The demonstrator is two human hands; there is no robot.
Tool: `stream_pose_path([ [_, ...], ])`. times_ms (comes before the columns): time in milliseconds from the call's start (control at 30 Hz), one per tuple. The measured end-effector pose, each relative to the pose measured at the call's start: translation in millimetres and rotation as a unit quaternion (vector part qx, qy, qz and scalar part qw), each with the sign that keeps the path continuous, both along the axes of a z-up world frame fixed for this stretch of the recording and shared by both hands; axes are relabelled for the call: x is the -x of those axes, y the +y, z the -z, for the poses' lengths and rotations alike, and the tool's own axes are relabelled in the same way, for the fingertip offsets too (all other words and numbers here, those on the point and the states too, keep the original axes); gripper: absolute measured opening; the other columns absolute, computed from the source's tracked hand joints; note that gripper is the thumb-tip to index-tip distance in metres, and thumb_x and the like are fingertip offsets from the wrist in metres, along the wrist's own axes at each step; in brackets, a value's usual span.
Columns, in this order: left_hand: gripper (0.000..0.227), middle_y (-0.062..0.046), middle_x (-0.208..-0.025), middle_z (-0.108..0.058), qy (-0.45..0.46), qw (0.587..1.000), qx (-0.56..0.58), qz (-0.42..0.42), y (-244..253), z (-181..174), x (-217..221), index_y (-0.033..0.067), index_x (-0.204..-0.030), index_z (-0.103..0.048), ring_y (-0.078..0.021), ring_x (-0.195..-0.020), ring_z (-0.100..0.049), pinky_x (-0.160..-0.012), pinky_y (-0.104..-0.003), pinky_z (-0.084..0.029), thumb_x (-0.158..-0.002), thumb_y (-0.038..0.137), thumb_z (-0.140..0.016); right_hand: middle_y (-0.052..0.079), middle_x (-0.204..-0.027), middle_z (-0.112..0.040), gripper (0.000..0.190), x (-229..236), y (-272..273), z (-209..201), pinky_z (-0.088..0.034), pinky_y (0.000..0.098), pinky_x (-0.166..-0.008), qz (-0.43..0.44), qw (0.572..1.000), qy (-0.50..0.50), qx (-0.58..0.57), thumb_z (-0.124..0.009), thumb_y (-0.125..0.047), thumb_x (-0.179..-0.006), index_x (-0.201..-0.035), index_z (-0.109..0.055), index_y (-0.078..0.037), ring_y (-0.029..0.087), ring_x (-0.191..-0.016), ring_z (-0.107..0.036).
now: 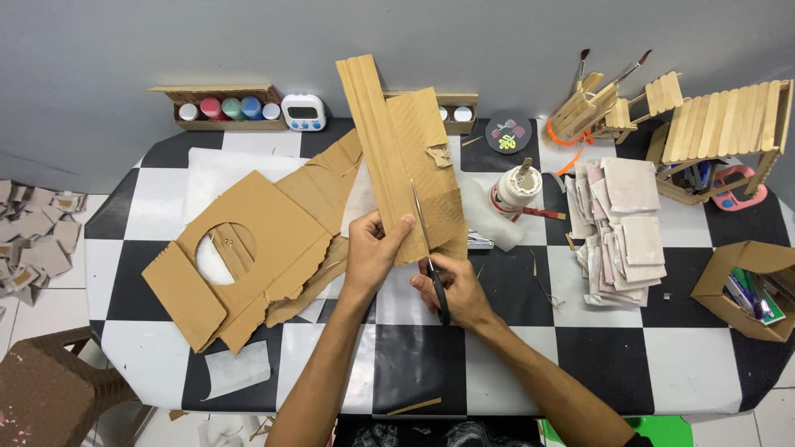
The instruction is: Cutting cardboard and paper strips using scissors for a craft project.
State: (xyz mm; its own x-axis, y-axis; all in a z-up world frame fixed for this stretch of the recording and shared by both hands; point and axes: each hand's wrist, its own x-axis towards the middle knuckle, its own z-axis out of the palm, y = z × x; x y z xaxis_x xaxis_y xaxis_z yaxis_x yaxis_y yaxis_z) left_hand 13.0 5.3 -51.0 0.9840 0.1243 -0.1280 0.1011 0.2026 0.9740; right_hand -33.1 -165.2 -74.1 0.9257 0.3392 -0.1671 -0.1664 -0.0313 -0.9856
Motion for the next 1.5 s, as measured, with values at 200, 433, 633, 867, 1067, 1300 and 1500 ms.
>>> stream_pose_path([
  [200, 0.015, -0.007, -0.061, -0.068, -0.003, 1.000, 0.006, -0.007, 0.5, 15.8, -3.1, 0.0005, -0.077, -0.070, -0.0087, -0.058, -0.058, -0.048, -0.023, -0.048, -0.085, 0.009, -0.078, 0.009, -0.041, -0.058, 0.025, -0.7, 0.7, -5.4, -0.036, 0.0232, -0.042, 0.000, 1.000, -0.006, 0.011, -0.076, -0.023, -0.092, -0.085, -0.063, -0.002, 0.014, -0.038, -0.052],
  [433, 0.019, -0.010, -0.059, -0.066, -0.005, 0.999, 0.019, -0.026, 0.1, -12.8, 2.4, -0.0001, -0.076, -0.069, -0.0111, -0.055, -0.058, -0.049, -0.025, -0.048, -0.083, 0.013, -0.080, 0.013, -0.046, -0.061, 0.024, -2.6, -1.2, 4.6, -0.039, 0.0241, -0.041, -0.037, 0.997, 0.005, -0.063, -0.075, -0.022, -0.091, -0.097, -0.063, -0.002, 0.016, -0.038, -0.056],
  [633, 0.019, -0.008, -0.063, -0.066, -0.025, 0.998, 0.017, -0.056, 2.4, -49.0, 16.8, 0.0031, -0.078, -0.067, -0.0104, -0.061, -0.059, -0.052, -0.025, -0.049, -0.088, 0.017, -0.075, 0.015, -0.062, -0.071, 0.045, -4.2, -12.0, -11.3, -0.045, 0.0270, -0.045, -0.091, 0.994, -0.052, -0.044, -0.087, -0.037, -0.079, -0.099, -0.065, -0.003, 0.016, -0.049, -0.062],
  [867, 0.019, -0.005, -0.067, -0.065, -0.062, 0.987, 0.074, -0.127, 7.9, -65.4, 21.4, 0.0085, -0.080, -0.065, -0.0092, -0.063, -0.060, -0.057, -0.024, -0.050, -0.089, 0.023, -0.074, 0.003, -0.053, -0.066, 0.020, -13.2, -31.1, -16.5, -0.045, 0.0269, -0.042, 0.075, 0.918, -0.381, 0.085, -0.080, -0.028, -0.080, -0.080, -0.068, -0.012, 0.021, -0.042, -0.061],
  [1067, 0.022, -0.005, -0.062, -0.063, -0.073, 0.992, 0.036, -0.097, 9.3, -63.6, 28.1, 0.0079, -0.074, -0.062, -0.0083, -0.060, -0.058, -0.053, -0.024, -0.049, -0.088, 0.020, -0.074, 0.006, -0.106, -0.067, 0.049, -29.7, -8.1, -60.3, -0.056, 0.0240, -0.079, 0.160, 0.953, -0.247, -0.078, -0.082, -0.016, -0.086, -0.116, -0.044, -0.007, 0.020, -0.102, -0.070],
  [1300, 0.028, -0.006, -0.048, -0.057, -0.072, 0.993, -0.084, -0.042, 59.7, -15.6, 24.6, 0.0077, -0.067, -0.061, -0.0091, -0.043, -0.052, -0.041, -0.021, -0.042, -0.087, 0.018, -0.078, 0.009, -0.076, -0.062, 0.048, -50.4, 7.2, -52.8, -0.052, 0.0236, -0.049, 0.135, 0.980, -0.102, -0.102, -0.087, -0.002, -0.074, -0.106, -0.051, -0.005, 0.012, -0.057, -0.062],
  [1500, 0.026, -0.007, -0.052, -0.054, 0.028, 0.983, -0.144, -0.108, 96.4, -61.6, 46.9, 0.0073, -0.067, -0.061, -0.0124, -0.049, -0.049, -0.042, -0.030, -0.041, -0.084, 0.019, -0.077, 0.002, -0.069, -0.051, 0.046, -46.3, 5.4, -77.0, -0.044, 0.0206, -0.045, 0.125, 0.978, -0.082, -0.144, -0.085, 0.003, -0.066, -0.101, -0.057, -0.005, 0.009, -0.057, -0.054],
])
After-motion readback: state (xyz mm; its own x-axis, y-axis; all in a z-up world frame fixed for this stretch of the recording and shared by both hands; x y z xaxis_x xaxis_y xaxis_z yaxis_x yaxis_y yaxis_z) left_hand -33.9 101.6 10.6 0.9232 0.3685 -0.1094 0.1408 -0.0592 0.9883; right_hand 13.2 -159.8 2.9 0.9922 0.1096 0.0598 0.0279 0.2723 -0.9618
